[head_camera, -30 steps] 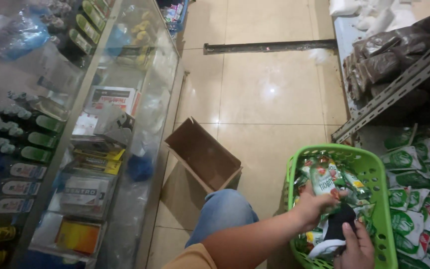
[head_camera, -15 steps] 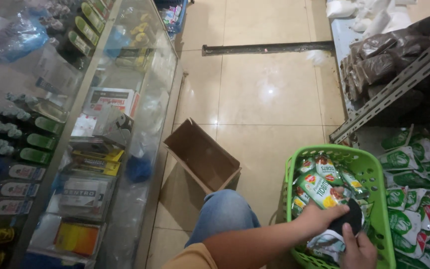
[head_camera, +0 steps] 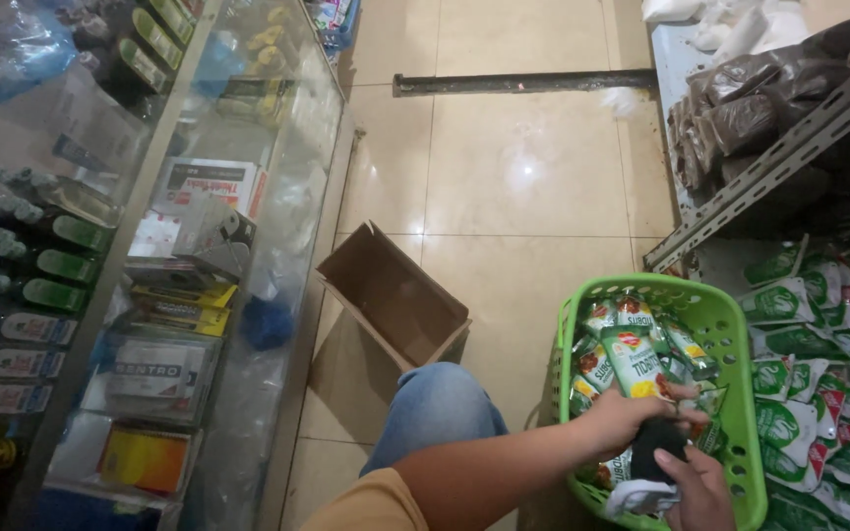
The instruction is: Wiping down pouches of food products with a cloth while stocking or cleaning shelves.
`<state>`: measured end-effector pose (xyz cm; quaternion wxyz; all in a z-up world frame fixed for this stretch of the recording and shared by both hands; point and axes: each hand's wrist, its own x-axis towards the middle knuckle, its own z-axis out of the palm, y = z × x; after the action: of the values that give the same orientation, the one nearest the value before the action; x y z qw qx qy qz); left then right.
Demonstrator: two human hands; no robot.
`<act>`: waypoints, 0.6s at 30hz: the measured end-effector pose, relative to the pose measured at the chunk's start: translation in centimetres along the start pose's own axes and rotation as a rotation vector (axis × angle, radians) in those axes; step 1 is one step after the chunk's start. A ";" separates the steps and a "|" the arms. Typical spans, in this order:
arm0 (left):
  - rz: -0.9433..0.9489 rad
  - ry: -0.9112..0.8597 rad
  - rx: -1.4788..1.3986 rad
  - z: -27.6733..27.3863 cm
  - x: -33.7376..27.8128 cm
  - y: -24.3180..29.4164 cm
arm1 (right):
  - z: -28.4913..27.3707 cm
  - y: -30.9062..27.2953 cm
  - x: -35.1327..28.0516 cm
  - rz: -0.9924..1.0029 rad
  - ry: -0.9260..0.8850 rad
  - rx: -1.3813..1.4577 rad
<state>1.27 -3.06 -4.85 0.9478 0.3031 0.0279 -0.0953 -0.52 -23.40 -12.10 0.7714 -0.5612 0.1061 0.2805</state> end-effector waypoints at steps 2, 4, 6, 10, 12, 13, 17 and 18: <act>-0.041 -0.043 -0.065 0.3 0.0 0.4 | -0.4 0.2 0.0 -0.029 0.052 -0.033; -0.004 -0.084 -0.055 -0.3 0.7 -0.2 | 0.2 0.5 -0.1 -0.059 0.102 -0.100; 0.040 -0.125 -0.044 -0.2 0.9 0.2 | 0.3 0.6 0.2 -0.093 0.148 -0.169; -0.040 0.024 0.003 1.0 0.3 1.7 | 0.3 -0.4 1.5 -0.179 0.235 -0.140; -0.061 0.062 0.043 1.2 0.3 1.7 | 0.5 -1.0 2.2 -0.240 0.283 -0.105; -0.079 0.079 0.106 1.2 0.5 1.5 | 0.5 -1.2 2.7 -0.254 0.310 -0.162; 0.092 0.011 0.095 -0.6 2.5 -3.7 | -1.0 0.0 3.7 -0.307 0.440 -0.383; 0.097 0.007 0.094 -0.4 2.2 -3.7 | -1.8 0.6 4.1 -0.312 0.439 -0.386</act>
<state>2.66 -6.16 -7.56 0.9359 0.3486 0.0120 -0.0494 2.80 -23.66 -15.19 0.6435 -0.7534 0.1273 0.0463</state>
